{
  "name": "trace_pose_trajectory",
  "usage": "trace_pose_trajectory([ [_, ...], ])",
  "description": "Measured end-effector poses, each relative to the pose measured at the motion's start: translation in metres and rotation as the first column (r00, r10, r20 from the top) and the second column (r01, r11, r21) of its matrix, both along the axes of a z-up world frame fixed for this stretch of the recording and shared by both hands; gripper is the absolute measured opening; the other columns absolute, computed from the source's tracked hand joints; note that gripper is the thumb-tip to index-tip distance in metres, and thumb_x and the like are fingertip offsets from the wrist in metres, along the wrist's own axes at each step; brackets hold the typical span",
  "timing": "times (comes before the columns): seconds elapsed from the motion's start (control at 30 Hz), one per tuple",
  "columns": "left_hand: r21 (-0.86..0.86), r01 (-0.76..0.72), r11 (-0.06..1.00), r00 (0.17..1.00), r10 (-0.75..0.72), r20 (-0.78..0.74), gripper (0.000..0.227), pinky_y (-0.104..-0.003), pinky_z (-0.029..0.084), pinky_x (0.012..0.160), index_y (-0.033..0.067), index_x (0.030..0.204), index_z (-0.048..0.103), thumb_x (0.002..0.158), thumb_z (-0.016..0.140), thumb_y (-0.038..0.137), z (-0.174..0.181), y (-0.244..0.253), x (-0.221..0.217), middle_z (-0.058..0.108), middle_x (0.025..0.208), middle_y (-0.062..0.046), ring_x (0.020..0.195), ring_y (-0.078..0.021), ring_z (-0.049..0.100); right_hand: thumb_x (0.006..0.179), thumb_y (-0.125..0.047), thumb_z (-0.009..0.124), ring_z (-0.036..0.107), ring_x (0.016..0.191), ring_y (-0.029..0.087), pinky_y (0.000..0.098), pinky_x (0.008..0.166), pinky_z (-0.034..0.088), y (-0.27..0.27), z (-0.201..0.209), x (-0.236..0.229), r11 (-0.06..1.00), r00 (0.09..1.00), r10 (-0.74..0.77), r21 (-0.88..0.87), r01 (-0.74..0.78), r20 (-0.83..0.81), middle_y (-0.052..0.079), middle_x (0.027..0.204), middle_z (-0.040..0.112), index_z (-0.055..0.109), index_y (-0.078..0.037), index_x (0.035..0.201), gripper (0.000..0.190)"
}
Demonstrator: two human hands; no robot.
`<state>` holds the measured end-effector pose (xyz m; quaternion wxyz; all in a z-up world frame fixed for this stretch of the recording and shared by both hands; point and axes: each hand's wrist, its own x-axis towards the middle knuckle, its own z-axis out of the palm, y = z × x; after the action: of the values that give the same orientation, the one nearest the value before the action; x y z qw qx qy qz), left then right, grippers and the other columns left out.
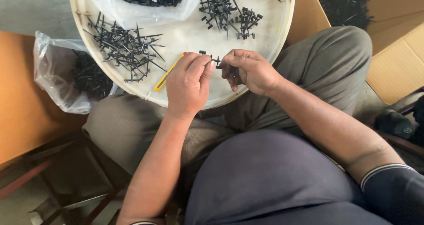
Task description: The person sits cross-legged with a basin on their lap and repeatedly picks up nails and plastic collars, pressing the collars onto the nail shafts. The assembled fasteners are placed into a growing pile on the right side of the basin.
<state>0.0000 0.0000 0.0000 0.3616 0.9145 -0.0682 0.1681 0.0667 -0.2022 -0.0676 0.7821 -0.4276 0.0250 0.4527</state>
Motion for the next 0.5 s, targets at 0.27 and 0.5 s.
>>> trace_pose_trajectory([
  [0.27, 0.026, 0.014, 1.0, 0.998, -0.013, -0.062, 0.016, -0.041, 0.048, 0.065, 0.0064, 0.093, 0.064, 0.103, 0.067, 0.018, -0.014, 0.0, -0.002, 0.064, 0.085, -0.007, 0.076, -0.0296, 0.064, 0.101, -0.024, 0.072, 0.054, 0.062, 0.015, 0.0323, 0.058, 0.047, 0.011, 0.005, -0.009, 0.816, 0.596, 0.389, -0.563, 0.13, 0.702, 0.007, 0.074, 0.063, 0.066, -0.004, 0.089, 0.024],
  [0.5, -0.431, -0.293, 0.853, 0.924, 0.136, -0.358, 0.037, -0.036, 0.037, 0.055, -0.0014, 0.077, 0.052, 0.105, 0.067, 0.018, -0.03, 0.02, 0.009, 0.049, 0.061, -0.011, 0.06, -0.0245, 0.041, 0.103, -0.014, 0.071, 0.065, 0.075, 0.018, 0.0371, 0.068, 0.053, 0.005, 0.01, -0.014, 0.824, 0.422, 0.249, -0.42, 0.38, 0.872, 0.008, 0.084, 0.066, 0.066, -0.003, 0.098, 0.014],
])
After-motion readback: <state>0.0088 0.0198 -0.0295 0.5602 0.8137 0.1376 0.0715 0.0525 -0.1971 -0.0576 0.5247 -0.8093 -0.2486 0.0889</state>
